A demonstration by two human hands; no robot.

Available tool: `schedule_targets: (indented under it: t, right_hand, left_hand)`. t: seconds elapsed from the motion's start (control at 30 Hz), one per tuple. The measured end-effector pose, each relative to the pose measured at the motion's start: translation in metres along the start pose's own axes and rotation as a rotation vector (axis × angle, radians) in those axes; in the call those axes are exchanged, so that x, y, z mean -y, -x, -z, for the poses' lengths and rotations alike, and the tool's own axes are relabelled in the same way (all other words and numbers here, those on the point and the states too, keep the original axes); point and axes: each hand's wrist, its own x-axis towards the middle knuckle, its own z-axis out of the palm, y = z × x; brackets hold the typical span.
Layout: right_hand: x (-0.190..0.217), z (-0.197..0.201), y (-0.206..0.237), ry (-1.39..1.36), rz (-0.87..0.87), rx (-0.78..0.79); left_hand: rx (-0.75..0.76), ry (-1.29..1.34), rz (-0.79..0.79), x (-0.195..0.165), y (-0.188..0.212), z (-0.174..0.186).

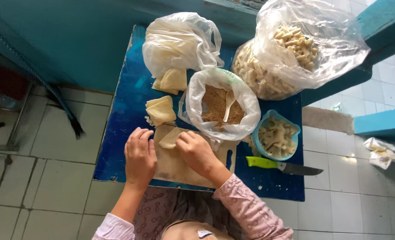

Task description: The person pinches pieces from a block of dough, flattens them on a cutting board, spoons brown sugar filling onto the dough, folds and pinches the dough closed into filled pastries, and stacks the finished pastries on the board, placing dough scraps in a bowl.

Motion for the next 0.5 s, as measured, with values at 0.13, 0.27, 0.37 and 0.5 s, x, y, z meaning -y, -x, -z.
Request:
schedule_targets:
  t: [0.13,0.27,0.37,0.5]
  right_hand:
    - [-0.002,0.022,0.004,0.079,-0.021,-0.008]
    - [0.031,0.033,0.038,0.185,-0.034,0.028]
    - [0.047,0.031,0.053,0.178,-0.117,0.053]
    - [0.056,0.027,0.07,0.029,-0.148,-0.215]
  left_hand:
    - [-0.046,-0.015,-0.034,0.0,-0.008,-0.009]
    - [-0.05,0.044,-0.14,-0.001,0.0,0.005]
    - [0.044,0.008,-0.154,-0.013,0.01,0.012]
    - [0.139,0.045,-0.122,-0.049,0.046,0.022]
